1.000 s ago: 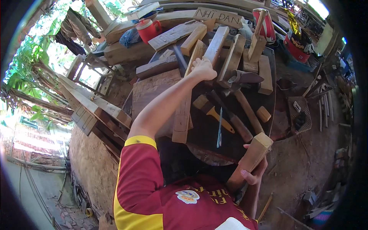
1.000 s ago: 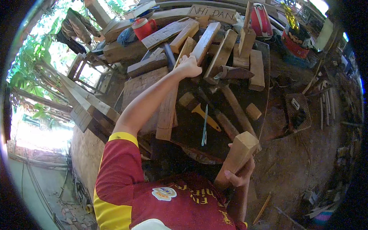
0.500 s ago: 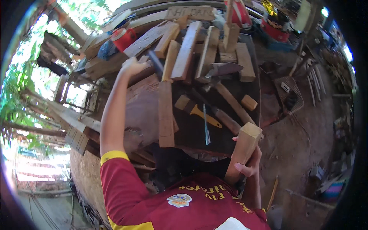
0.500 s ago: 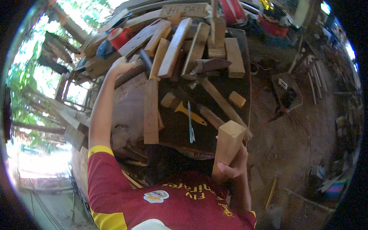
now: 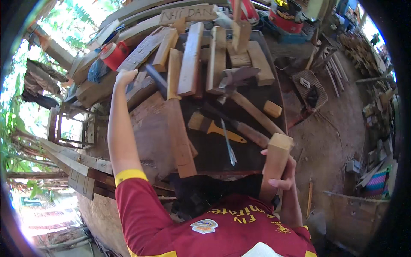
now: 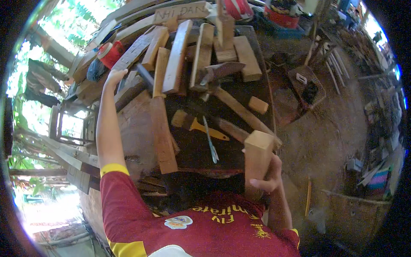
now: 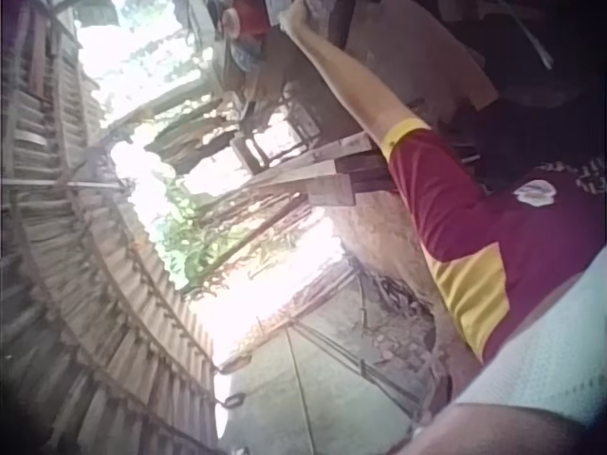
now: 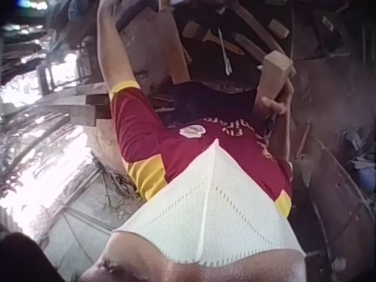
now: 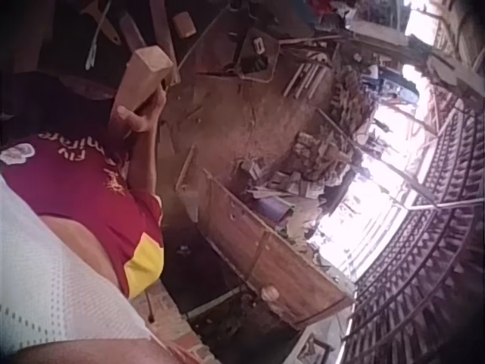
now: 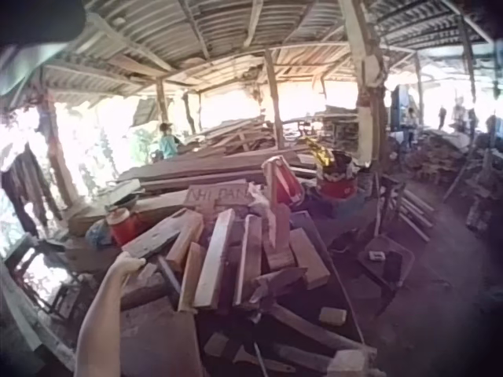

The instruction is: The person carves a rectangular wooden block using a chisel and a wooden mallet. They repeatedly position the chisel along the block's edges and strike it to remove wood shavings, occasionally pausing to inspect the carved surface.

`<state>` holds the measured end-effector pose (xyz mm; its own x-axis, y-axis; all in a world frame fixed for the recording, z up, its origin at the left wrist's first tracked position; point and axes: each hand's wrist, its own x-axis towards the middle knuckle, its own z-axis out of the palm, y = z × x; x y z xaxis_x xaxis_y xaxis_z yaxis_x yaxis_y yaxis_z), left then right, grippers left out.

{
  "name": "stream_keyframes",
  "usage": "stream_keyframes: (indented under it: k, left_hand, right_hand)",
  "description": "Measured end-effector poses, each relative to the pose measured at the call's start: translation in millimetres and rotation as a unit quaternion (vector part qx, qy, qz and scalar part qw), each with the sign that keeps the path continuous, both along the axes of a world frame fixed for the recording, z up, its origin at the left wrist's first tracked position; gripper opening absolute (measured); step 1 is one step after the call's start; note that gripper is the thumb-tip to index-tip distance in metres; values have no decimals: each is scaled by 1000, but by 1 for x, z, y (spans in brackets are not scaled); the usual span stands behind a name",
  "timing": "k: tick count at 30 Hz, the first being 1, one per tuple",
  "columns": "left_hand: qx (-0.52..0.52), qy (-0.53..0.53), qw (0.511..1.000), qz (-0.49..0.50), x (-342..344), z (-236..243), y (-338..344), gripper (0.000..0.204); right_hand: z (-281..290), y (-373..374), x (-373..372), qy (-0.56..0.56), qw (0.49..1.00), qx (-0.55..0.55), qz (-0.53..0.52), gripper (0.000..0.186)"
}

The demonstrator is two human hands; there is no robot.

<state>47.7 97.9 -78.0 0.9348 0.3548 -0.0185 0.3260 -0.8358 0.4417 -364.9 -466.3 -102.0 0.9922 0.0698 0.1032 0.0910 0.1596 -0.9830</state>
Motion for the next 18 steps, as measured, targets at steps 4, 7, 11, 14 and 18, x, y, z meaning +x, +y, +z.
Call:
stream_keyframes:
  k: [4,7,11,14,18]
  left_hand:
    - [-61,-19,997,54,34,-19,35,57]
    - [-187,-21,976,106,52,-27,49,58]
    - [-294,-81,944,124,63,-38,61,51]
    - [-417,-96,888,166,69,-34,65,42]
    - [-504,-107,841,163,56,-12,58,21]
  right_hand:
    - [-1,4,-2,10,999,31,-27,99]
    - [-6,2,-4,19,998,32,-41,107]
    - [-10,-1,-5,34,998,30,-46,111]
    - [-8,1,-5,41,997,29,-53,112]
    - [-5,7,-4,41,994,42,-89,109]
